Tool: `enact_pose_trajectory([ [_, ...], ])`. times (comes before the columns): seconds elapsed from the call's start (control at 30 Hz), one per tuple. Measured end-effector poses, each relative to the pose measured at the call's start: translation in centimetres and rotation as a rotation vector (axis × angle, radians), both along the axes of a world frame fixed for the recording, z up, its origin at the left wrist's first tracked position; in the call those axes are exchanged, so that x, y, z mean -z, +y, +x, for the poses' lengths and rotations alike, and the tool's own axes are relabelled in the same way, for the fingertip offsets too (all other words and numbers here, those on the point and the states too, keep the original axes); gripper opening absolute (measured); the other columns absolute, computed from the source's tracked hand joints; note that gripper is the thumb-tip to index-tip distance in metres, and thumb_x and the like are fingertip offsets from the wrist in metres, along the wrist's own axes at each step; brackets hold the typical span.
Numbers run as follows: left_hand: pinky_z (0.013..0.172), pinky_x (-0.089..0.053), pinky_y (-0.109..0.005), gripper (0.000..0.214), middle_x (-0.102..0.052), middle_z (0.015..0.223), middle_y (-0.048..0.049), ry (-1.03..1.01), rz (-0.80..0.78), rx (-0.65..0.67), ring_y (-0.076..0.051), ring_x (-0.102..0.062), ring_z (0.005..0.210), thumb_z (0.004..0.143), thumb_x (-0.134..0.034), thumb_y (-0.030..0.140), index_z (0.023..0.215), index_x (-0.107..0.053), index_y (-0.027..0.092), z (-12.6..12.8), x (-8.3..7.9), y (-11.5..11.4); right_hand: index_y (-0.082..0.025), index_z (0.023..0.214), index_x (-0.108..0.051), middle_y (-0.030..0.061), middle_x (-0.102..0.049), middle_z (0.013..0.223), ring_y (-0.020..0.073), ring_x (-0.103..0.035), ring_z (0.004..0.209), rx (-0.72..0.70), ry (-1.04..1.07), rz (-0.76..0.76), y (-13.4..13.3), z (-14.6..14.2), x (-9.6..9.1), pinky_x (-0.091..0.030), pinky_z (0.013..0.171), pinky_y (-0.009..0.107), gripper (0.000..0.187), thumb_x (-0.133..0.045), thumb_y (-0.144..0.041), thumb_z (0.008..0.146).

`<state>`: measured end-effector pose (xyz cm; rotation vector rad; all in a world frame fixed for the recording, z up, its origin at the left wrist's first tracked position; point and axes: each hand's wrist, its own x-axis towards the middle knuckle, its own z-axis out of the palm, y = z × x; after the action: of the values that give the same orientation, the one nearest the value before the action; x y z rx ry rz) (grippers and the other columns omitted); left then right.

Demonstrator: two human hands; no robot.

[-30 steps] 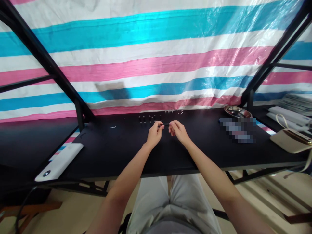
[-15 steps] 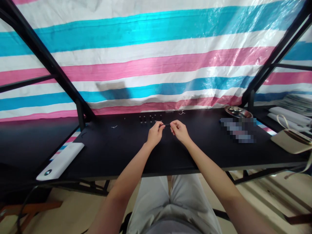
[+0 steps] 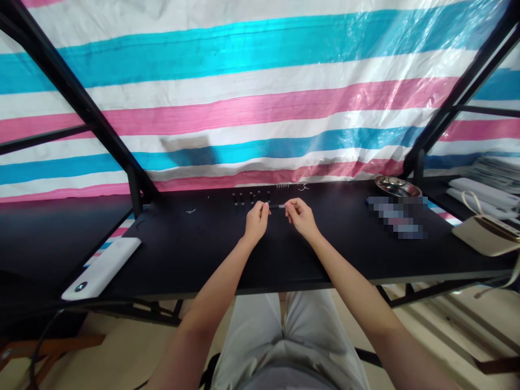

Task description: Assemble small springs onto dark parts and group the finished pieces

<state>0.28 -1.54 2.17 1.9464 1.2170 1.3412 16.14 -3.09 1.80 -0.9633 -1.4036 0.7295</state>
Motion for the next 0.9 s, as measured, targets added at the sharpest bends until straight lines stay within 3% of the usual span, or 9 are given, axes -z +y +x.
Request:
enact_pose_trajectory([
  [0.43, 0.044, -0.036, -0.016, 0.020, -0.058, 0.087, 0.0001, -0.011, -0.073, 0.062, -0.001, -0.043, 0.041, 0.083, -0.047, 0.033, 0.098, -0.049, 0.019, 0.27, 0.44, 0.47, -0.019, 0.084, -0.052, 0.0007, -0.057, 0.072, 0.0103, -0.050, 0.057, 0.262, -0.034, 0.020, 0.58, 0.80, 0.28, -0.040, 0.053, 0.023, 0.028, -0.046, -0.047, 0.084],
  [0.63, 0.039, -0.037, -0.016, 0.024, -0.057, 0.083, -0.0002, -0.124, -0.247, 0.264, -0.001, -0.047, 0.039, 0.076, -0.058, 0.034, 0.093, -0.055, 0.017, 0.67, 0.61, 0.41, -0.019, 0.082, -0.056, 0.0039, -0.058, 0.084, 0.0149, -0.055, 0.078, 0.159, -0.170, 0.142, 0.33, 0.36, -0.01, -0.043, 0.068, 0.026, 0.025, -0.048, -0.043, 0.084],
  [0.9, 0.033, -0.032, -0.015, 0.029, -0.055, 0.078, 0.0007, -0.289, -0.286, 0.285, -0.001, -0.047, 0.038, 0.073, -0.061, 0.036, 0.092, -0.056, 0.015, 0.55, -0.09, 0.43, -0.019, 0.083, -0.057, 0.0003, -0.059, 0.071, 0.0130, -0.055, 0.063, -0.025, -0.291, -0.034, 0.33, 0.23, 0.80, -0.043, 0.063, 0.026, 0.025, -0.046, -0.041, 0.085],
])
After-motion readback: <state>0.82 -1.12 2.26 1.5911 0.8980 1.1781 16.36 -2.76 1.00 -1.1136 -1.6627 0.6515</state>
